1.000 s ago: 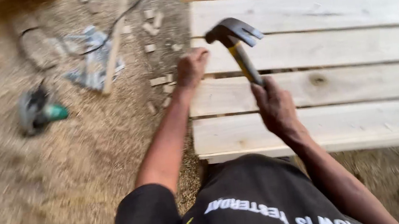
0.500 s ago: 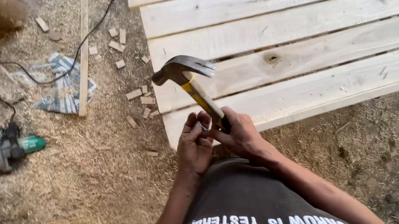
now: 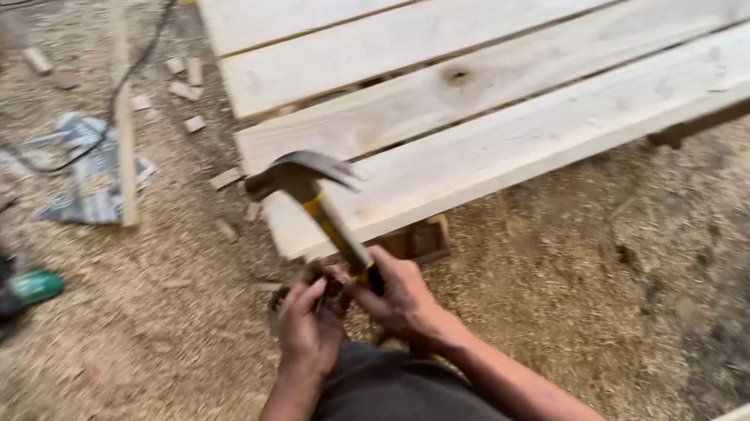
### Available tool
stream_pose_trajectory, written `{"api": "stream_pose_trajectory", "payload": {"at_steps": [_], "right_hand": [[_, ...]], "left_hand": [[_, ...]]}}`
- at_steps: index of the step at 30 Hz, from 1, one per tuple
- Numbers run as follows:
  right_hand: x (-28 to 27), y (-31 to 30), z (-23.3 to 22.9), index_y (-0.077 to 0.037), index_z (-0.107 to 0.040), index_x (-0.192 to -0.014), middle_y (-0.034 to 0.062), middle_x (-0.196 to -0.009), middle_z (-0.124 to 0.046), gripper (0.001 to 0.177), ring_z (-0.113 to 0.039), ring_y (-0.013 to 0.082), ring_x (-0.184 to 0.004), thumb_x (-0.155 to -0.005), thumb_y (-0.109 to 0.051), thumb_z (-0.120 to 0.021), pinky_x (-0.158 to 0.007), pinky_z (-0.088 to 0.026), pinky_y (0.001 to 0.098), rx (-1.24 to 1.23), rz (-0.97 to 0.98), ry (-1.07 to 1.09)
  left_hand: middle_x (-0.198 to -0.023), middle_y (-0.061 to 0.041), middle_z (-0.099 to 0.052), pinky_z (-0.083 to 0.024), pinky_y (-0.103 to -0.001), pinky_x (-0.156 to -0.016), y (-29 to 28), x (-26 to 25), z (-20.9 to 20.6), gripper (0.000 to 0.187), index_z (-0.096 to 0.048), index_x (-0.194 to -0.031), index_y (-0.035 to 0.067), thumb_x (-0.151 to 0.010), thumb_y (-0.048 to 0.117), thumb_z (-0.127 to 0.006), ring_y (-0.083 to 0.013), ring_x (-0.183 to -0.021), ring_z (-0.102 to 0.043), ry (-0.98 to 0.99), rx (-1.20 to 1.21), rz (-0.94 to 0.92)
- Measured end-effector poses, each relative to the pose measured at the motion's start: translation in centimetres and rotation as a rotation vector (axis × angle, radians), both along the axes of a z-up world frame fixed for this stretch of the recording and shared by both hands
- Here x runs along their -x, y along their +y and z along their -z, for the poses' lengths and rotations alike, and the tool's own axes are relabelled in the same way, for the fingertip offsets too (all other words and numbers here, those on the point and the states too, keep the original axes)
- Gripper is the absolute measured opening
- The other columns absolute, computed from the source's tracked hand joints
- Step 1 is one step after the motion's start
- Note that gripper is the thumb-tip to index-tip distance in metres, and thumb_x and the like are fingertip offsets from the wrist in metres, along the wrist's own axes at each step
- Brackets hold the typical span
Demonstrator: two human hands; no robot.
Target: Nailing wooden planks onto a structure to build furniture.
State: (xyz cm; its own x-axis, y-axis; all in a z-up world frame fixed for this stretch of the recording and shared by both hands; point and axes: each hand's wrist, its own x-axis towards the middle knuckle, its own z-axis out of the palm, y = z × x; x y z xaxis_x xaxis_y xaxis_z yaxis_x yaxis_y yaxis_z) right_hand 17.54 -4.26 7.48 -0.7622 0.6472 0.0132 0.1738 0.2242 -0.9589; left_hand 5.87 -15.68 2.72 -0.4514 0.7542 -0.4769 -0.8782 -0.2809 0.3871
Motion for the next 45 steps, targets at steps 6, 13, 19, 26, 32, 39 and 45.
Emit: {"api": "stream_pose_trajectory", "payload": {"at_steps": [6, 13, 19, 26, 32, 39, 45], "right_hand": [[6.9, -2.7, 1.5, -0.004, -0.061, -0.114, 0.0125, -0.082, -0.073, 0.03, -0.074, 0.0221, -0.07, -0.093, -0.02, -0.075, -0.06, -0.057, 0.0377, -0.029, 0.053, -0.089], [24.0, -7.9, 0.3, -0.002, -0.063, -0.107, 0.0121, -0.072, -0.07, 0.021, -0.062, 0.0182, -0.062, -0.092, -0.015, -0.069, -0.054, -0.05, 0.0369, 0.161, 0.178, -0.32], [34.1, -10.3, -3.9, -0.004, -0.064, -0.107, 0.0066, -0.077, -0.069, 0.024, -0.063, 0.0141, -0.065, -0.088, -0.017, -0.071, -0.056, -0.054, 0.0329, 0.205, 0.145, -0.25], [38.3, -10.1, -5.0, -0.003, -0.064, -0.108, 0.0069, -0.08, -0.068, 0.025, -0.065, 0.0132, -0.07, -0.092, -0.019, -0.074, -0.061, -0.053, 0.0308, 0.0, 0.222, -0.104], [38.2, -6.0, -3.0, -0.008, -0.065, -0.11, -0.0012, -0.084, -0.069, 0.016, -0.063, 0.0079, -0.065, -0.099, -0.019, -0.067, -0.052, -0.054, 0.025, 0.205, 0.335, -0.082], [34.3, 1.6, -6.3, -0.005, -0.058, -0.106, -0.0004, -0.069, -0.057, 0.018, -0.055, 0.0094, -0.051, -0.099, -0.021, -0.064, -0.04, -0.051, 0.0262, 0.321, 0.649, 0.021], [29.7, 4.9, -7.5, -0.006, -0.056, -0.107, 0.0006, -0.069, -0.057, 0.017, -0.055, 0.0107, -0.052, -0.1, -0.02, -0.064, -0.042, -0.051, 0.0265, 0.326, 0.792, -0.11]], "left_hand": [[-0.098, -0.006, -0.073, -0.057, -0.032, -0.076, -3.2, 6.6, 0.6, 0.019, -0.066, -0.113, 0.004, -0.096, 0.013, -0.065, -0.0171, -0.086, -0.069, 0.013, 0.1, 0.148], [-0.086, -0.002, -0.07, -0.042, -0.022, -0.055, -9.8, 24.4, 3.9, 0.021, -0.073, -0.112, -0.002, -0.097, 0.011, -0.075, -0.0068, -0.065, -0.054, 0.196, 0.137, 0.411], [-0.089, -0.001, -0.074, -0.049, -0.019, -0.062, -12.3, 36.2, -1.6, 0.02, -0.076, -0.109, 0.002, -0.091, 0.011, -0.075, -0.0033, -0.071, -0.061, 0.588, 0.269, 0.65], [-0.085, -0.001, -0.07, -0.047, -0.02, -0.057, -10.3, 42.0, -0.4, 0.019, -0.074, -0.109, 0.0, -0.093, 0.009, -0.075, -0.0053, -0.066, -0.057, 0.302, 0.166, 0.677], [-0.082, -0.001, -0.065, -0.046, -0.022, -0.054, -5.2, 45.0, 2.0, 0.019, -0.069, -0.113, -0.001, -0.097, 0.01, -0.072, -0.0063, -0.064, -0.056, 0.239, 0.135, 0.66], [-0.09, -0.009, -0.07, -0.047, -0.02, -0.047, 4.8, 47.4, -2.6, 0.02, -0.062, -0.115, 0.001, -0.097, 0.008, -0.067, -0.0063, -0.059, -0.057, 0.384, 0.197, 0.511], [-0.093, -0.008, -0.077, -0.044, -0.02, -0.043, 15.8, 47.2, -2.4, 0.015, -0.065, -0.106, 0.006, -0.098, 0.018, -0.064, -0.0059, -0.055, -0.053, 0.832, 0.262, 0.612]]}}
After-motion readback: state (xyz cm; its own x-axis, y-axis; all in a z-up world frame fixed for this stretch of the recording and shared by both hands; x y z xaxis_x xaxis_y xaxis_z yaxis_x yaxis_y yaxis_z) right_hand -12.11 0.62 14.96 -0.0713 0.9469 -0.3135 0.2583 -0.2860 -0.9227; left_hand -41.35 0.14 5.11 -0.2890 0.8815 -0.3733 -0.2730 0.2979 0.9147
